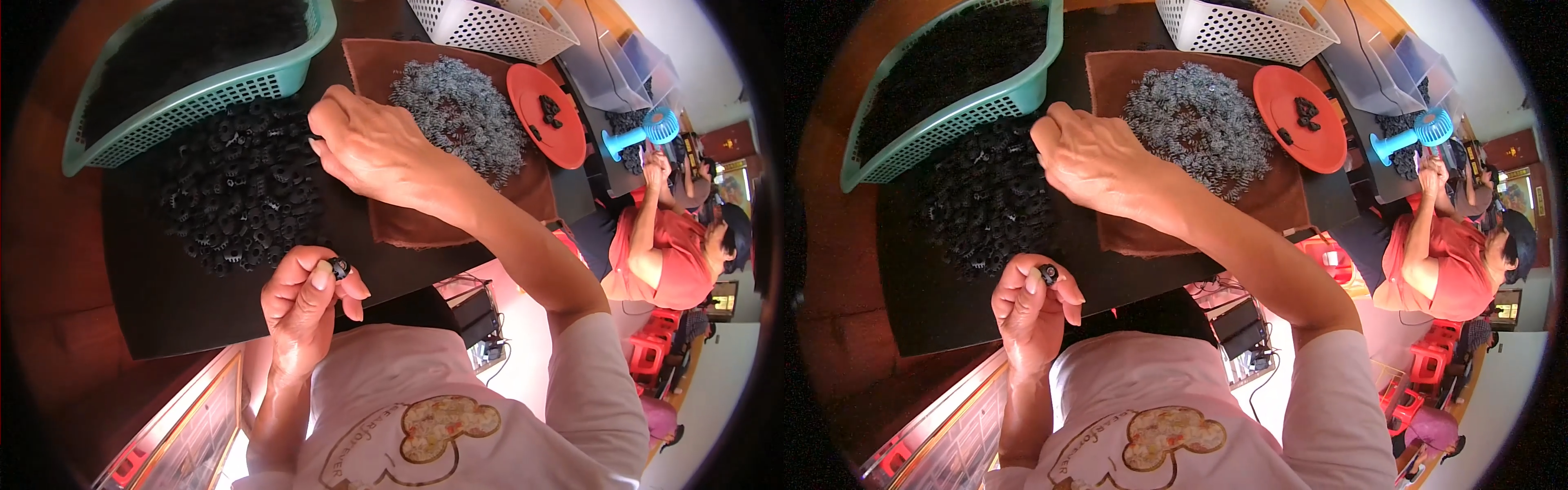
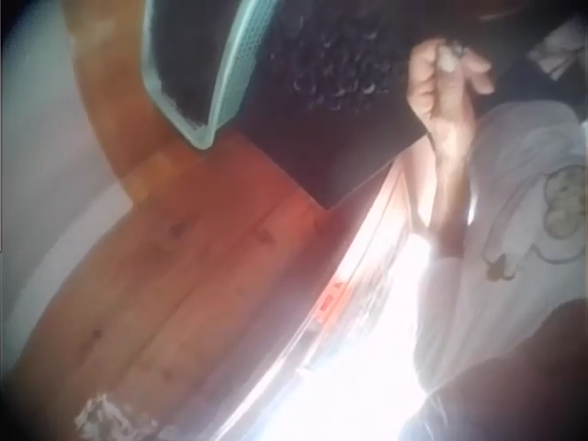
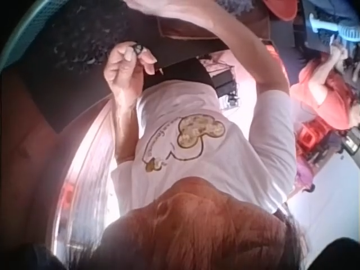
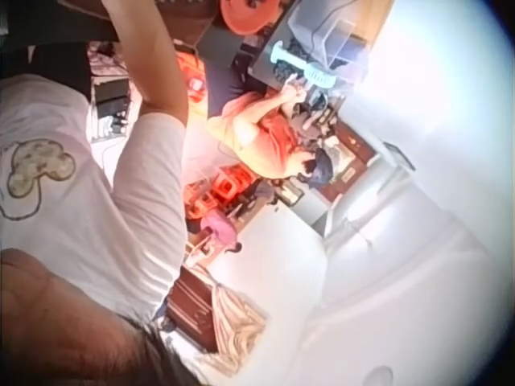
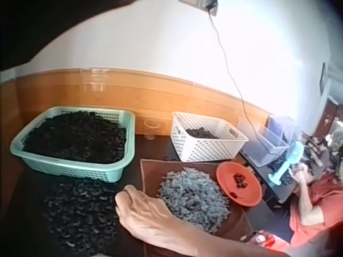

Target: Assembling small metal springs into black plastic hair clips.

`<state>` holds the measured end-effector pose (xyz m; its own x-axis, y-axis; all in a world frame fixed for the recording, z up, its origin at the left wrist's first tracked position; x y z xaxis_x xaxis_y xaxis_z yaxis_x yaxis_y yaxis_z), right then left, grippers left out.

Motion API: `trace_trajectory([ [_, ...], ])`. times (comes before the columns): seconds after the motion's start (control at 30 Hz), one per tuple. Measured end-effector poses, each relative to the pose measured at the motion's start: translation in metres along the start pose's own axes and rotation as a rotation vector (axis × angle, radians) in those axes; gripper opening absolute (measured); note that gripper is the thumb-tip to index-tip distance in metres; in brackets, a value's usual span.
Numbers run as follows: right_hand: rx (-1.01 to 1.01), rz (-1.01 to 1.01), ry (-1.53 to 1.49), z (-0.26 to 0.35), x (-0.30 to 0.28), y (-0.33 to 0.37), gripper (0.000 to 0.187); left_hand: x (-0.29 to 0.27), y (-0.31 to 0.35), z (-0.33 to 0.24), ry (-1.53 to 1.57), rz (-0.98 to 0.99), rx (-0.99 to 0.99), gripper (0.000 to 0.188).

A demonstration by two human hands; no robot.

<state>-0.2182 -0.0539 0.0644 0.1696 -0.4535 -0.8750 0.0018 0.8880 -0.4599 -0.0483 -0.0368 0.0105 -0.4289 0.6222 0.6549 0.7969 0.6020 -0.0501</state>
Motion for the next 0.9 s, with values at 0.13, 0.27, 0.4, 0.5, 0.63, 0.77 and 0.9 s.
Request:
trace_trajectory([
  [0.13, 0.033, -0.163, -0.443, 0.0, -0.017, 0.007, 0.021, 0.0, 0.0, 0.0, -0.004, -0.016, 0.001, 0.022],
  [0.27, 0.126, -0.091, -0.781, 0.01, -0.032, 0.026, 0.011, -0.001, -0.001, 0.0, 0.012, -0.051, 0.0, 0.022],
  [0.4, 0.248, -0.012, -0.999, 0.02, -0.039, 0.048, 0.007, -0.002, 0.0, 0.002, 0.02, -0.06, -0.001, 0.021],
  [0.5, 0.283, 0.069, -1.052, 0.027, -0.039, 0.06, 0.008, -0.002, -0.001, 0.002, 0.038, -0.047, -0.015, 0.023],
  [0.63, 0.327, 0.09, -1.132, 0.035, -0.041, 0.068, 0.008, -0.002, -0.002, 0.002, 0.039, -0.042, -0.013, 0.023],
  [0.77, 0.348, 0.143, -1.275, 0.04, -0.043, 0.067, 0.005, -0.001, 0.001, 0.002, 0.038, -0.069, -0.018, 0.023],
  [0.9, 0.403, 0.251, -1.208, 0.039, -0.042, 0.071, 0.009, -0.002, 0.001, 0.002, 0.001, -0.046, -0.025, 0.023],
])
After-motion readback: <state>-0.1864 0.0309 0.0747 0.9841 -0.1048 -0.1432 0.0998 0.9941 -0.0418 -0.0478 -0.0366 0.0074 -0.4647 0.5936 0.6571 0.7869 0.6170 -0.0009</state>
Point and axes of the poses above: each hand's wrist, its own y-axis away from the middle knuckle, its own x-axis out of the palm, z = x × y, the point moved 5 cm from there along -y, towards the middle knuckle, and after that the axes turned 2 degrees about y, right-handed, at the moved point
